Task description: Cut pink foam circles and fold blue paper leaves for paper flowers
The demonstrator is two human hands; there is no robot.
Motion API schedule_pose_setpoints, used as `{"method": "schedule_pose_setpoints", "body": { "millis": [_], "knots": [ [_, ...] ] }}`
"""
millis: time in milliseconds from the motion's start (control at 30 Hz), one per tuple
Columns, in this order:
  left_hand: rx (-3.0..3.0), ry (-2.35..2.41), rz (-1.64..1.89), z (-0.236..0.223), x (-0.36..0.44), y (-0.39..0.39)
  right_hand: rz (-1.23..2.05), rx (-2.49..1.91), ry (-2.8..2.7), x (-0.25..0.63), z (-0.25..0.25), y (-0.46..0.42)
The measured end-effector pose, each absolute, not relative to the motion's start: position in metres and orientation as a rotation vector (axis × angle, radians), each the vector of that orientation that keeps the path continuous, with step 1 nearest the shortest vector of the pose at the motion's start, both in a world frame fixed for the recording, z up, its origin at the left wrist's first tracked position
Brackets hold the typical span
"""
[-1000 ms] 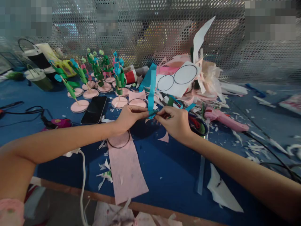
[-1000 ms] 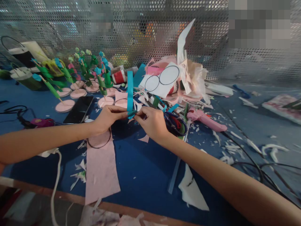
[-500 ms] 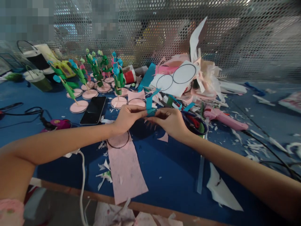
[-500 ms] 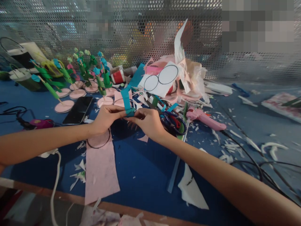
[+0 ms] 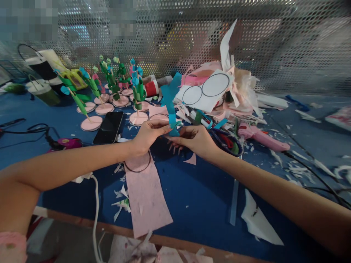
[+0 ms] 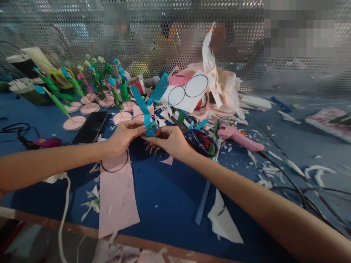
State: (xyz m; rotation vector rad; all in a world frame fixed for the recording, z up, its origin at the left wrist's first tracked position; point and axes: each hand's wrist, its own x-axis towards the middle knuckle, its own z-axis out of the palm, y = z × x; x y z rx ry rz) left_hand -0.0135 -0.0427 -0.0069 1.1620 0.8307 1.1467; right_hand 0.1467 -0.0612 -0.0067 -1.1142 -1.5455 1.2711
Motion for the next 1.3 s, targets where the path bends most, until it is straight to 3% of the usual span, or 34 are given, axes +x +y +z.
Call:
{"method": "schedule_pose_setpoints", "body": {
  "millis": [233, 800, 1033, 1300],
  "knots": [
    [1.143, 0.808, 1.138, -0.009, -0.014, -0.042, 1.231, -1.027, -1.638, 0.147, -0.011, -0.060],
    [1.186, 0.795, 1.044, -0.009, -0.014, -0.047, 0.464, -0.986, -1.837, 0.158, -0.014, -0.060],
    [1.256, 0.780, 1.016, -0.007, -0.013, -0.049, 0.675, -1.171, -1.654, 0.155, -0.011, -0.063],
    [1.076, 0.817, 1.101, -0.007, -0.012, -0.050, 1.014, -1.012, -1.705, 0.147, -0.008, -0.066]
  ]
}}
